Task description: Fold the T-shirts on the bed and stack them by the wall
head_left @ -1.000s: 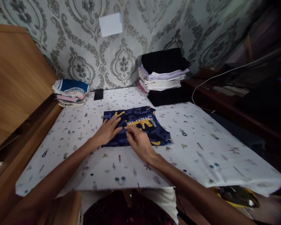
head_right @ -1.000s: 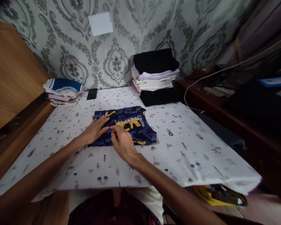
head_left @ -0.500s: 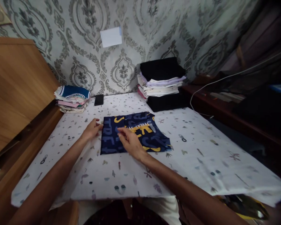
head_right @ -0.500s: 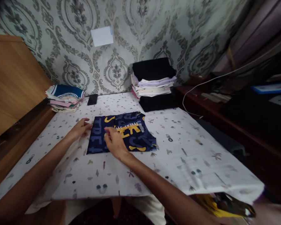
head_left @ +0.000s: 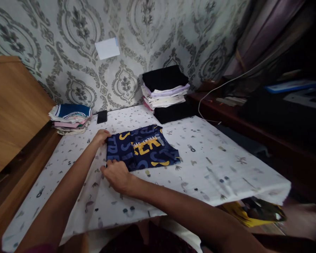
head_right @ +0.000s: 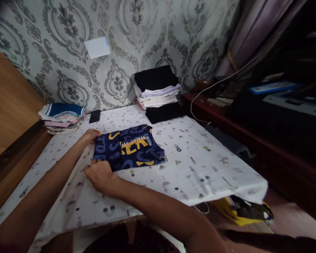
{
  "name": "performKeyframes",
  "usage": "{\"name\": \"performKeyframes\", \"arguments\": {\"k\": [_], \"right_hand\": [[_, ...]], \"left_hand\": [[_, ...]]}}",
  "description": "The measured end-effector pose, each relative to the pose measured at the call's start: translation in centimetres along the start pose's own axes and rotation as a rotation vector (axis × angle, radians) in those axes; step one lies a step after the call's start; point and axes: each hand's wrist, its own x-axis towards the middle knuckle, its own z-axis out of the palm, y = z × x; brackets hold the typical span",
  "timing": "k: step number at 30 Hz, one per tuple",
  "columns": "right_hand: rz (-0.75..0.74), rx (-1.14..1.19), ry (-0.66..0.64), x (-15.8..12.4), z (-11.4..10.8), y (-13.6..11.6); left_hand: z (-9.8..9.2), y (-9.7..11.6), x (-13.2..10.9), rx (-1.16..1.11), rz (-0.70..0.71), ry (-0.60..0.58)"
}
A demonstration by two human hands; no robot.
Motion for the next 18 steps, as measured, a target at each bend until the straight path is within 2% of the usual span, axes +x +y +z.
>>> {"name": "performKeyframes", "arguments": {"k": [4, 8, 11, 14, 18], "right_hand": [[0.056, 0.115, 0.025, -0.3, -1.8, 0.1], [0.068, 0.262, 0.137, -0.8, -3.4, -0.2], [0.063, 0.405, 0.234, -1.4, -3.9, -0.1], [0.097, 0.573, 0.401, -2.5, -4.1, 0.7], [0.166, 0.747, 0.689, -5.4, -4.0, 3.5]], "left_hand": [[-1.8, 0.6, -1.0, -0.015, 0.053, 0.007], [-4.7, 1.5, -2.2, -0.023, 0.106, 0.017], [-5.9, 2.6, -3.0, -0.095, 0.157, -0.033], [-5.4, 4.6, -3.5, -0.207, 0.213, -0.112], [-1.8, 7.8, -3.7, -0.285, 0.216, -0.181]]}}
